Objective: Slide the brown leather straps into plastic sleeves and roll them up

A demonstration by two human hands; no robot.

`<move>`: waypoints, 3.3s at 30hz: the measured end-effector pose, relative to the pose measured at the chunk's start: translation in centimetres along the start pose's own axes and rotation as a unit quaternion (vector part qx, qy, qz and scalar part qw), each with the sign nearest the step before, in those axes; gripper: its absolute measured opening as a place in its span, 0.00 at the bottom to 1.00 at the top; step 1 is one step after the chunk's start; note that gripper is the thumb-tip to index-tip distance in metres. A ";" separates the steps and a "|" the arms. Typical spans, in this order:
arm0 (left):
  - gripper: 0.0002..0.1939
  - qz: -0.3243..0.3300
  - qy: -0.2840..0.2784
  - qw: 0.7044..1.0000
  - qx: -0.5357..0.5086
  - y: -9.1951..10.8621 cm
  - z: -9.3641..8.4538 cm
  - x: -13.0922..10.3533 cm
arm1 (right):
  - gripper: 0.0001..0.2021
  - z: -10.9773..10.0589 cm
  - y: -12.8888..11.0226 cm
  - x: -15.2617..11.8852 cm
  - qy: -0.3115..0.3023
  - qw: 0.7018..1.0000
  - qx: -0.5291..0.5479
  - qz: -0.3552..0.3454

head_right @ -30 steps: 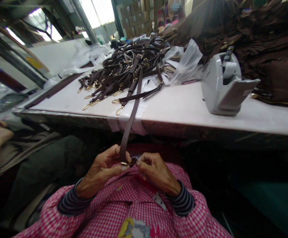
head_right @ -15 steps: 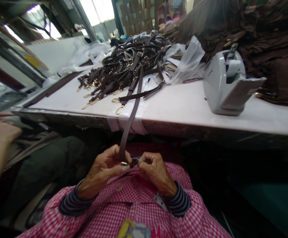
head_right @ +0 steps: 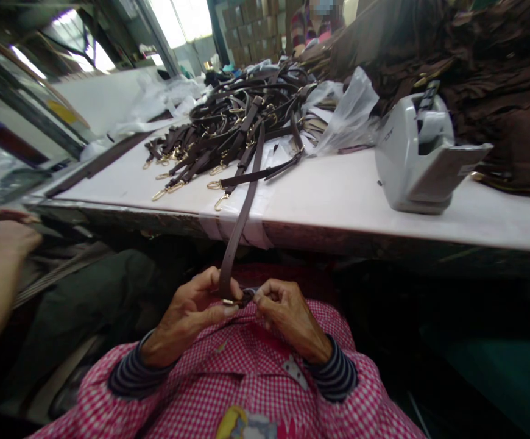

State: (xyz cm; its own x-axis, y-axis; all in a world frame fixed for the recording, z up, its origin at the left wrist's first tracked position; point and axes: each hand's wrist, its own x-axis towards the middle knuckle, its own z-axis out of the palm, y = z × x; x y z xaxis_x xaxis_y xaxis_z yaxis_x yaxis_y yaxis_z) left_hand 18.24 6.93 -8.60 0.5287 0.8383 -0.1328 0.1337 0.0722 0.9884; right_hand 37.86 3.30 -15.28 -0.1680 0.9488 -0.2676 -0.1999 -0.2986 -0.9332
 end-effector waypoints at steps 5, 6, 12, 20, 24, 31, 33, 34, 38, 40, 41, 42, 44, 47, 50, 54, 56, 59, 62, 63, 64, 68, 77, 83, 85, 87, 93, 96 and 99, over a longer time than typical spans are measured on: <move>0.08 -0.017 0.010 1.000 0.007 -0.3 0.2 0.0 | 0.07 0.1 -0.1 0.2 -0.003 1.000 0.001 -0.003; 0.08 -0.019 0.011 1.000 0.005 -0.3 0.2 0.0 | 0.07 0.2 -0.2 0.2 0.001 1.000 0.006 0.000; 0.09 -0.018 0.025 0.999 -0.016 0.2 0.4 0.1 | 0.06 0.7 -0.1 0.2 0.030 0.997 0.073 0.019; 0.08 -0.023 0.036 0.999 0.007 0.7 0.8 0.4 | 0.05 0.6 -0.2 0.4 0.066 0.998 0.004 -0.010; 0.09 -0.049 0.025 0.998 -0.044 0.2 0.5 0.6 | 0.06 0.5 -0.4 0.7 0.058 0.995 -0.069 -0.051; 0.07 -0.031 0.018 0.997 0.070 -0.3 0.6 1.0 | 0.07 0.5 0.5 0.9 0.075 0.933 -0.331 -0.121; 0.06 -0.024 0.014 0.995 0.092 -0.3 0.7 1.2 | 0.08 0.6 0.5 0.8 0.077 0.918 -0.365 -0.138; 0.06 -0.019 0.017 0.995 0.100 -0.3 0.8 1.2 | 0.08 0.7 0.5 0.8 0.073 0.915 -0.370 -0.145; 0.04 0.012 0.071 0.988 0.138 -0.7 0.9 1.5 | 0.08 1.4 0.3 0.4 0.065 0.923 -0.340 -0.170; 0.05 0.010 0.085 0.990 0.109 -0.9 0.9 1.6 | 0.07 1.5 0.2 0.2 0.064 0.943 -0.289 -0.150; 0.06 0.006 0.085 0.993 0.084 -1.0 0.8 1.5 | 0.06 1.4 0.1 0.1 0.063 0.955 -0.258 -0.133; 0.07 0.004 0.084 0.995 0.061 -1.0 0.6 1.5 | 0.06 1.2 0.0 0.0 0.065 0.965 -0.227 -0.116; 0.08 0.008 0.084 0.996 0.032 -1.0 0.3 1.3 | 0.07 0.5 -0.1 -0.1 0.081 0.977 -0.177 -0.092; 0.08 0.017 0.079 0.996 0.021 -0.9 -0.1 1.2 | 0.09 -0.7 -0.3 -0.2 0.106 0.982 -0.139 -0.072; 0.07 0.024 0.065 0.998 0.012 -0.7 -0.2 1.2 | 0.12 -1.1 -0.5 -0.1 0.077 0.986 -0.135 -0.061; 0.07 0.029 0.050 0.998 0.009 -0.8 0.1 1.2 | 0.15 -0.9 -0.4 0.0 0.026 0.988 -0.145 -0.053; 0.07 0.031 0.046 0.998 0.013 -0.9 0.3 1.1 | 0.14 -0.7 -0.2 0.1 0.024 0.988 -0.144 -0.053; 0.06 0.033 0.034 0.998 0.032 -0.9 0.4 1.0 | 0.11 -0.8 0.1 0.1 0.017 0.990 -0.134 -0.048; 0.05 0.031 0.025 0.998 0.043 -0.7 0.4 1.0 | 0.09 -0.9 0.2 0.3 0.004 0.992 -0.120 -0.032; 0.05 0.029 0.022 0.998 0.046 -0.7 0.4 1.1 | 0.10 -1.0 0.2 0.3 0.000 0.993 -0.116 -0.025; 0.05 0.027 0.020 0.998 0.049 -0.6 0.4 1.1 | 0.10 -1.0 0.2 0.4 -0.005 0.994 -0.111 -0.019; 0.06 0.017 0.012 0.998 0.066 -0.5 0.2 1.2 | 0.10 -0.9 0.0 0.6 -0.015 0.994 -0.112 -0.007; 0.07 -0.007 0.003 0.998 0.069 -1.1 0.1 1.4 | 0.09 -0.1 0.3 1.0 0.055 0.950 -0.299 -0.071; 0.06 0.013 0.005 0.995 0.102 -1.4 0.8 1.4 | 0.07 0.8 0.4 0.4 0.082 0.887 -0.435 -0.134; 0.05 0.029 0.015 0.993 0.111 -1.4 1.1 1.3 | 0.07 0.9 0.4 0.3 0.078 0.890 -0.429 -0.133; 0.05 0.036 0.029 0.993 0.113 -1.6 1.4 1.2 | 0.08 0.8 0.5 0.3 0.072 0.911 -0.390 -0.111; 0.03 0.091 0.070 0.980 0.163 -2.6 2.1 1.1 | 0.12 0.2 1.0 1.0 0.072 0.975 -0.202 -0.053; 0.02 0.111 0.095 0.970 0.192 -3.1 2.2 1.3 | 0.13 0.7 1.5 1.0 0.108 0.968 -0.217 -0.068; 0.03 0.105 0.133 0.965 0.198 -3.5 2.2 1.6 | 0.09 1.5 1.8 0.8 0.115 0.954 -0.260 -0.093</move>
State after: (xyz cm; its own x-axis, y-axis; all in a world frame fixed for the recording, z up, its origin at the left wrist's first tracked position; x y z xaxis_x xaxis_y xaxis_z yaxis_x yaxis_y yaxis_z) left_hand 20.45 6.80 -12.40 0.3516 0.9250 0.1445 0.3851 -0.2835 0.8782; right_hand 35.88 3.34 -16.83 0.0522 0.9958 -0.0749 0.3100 -0.0875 -0.9467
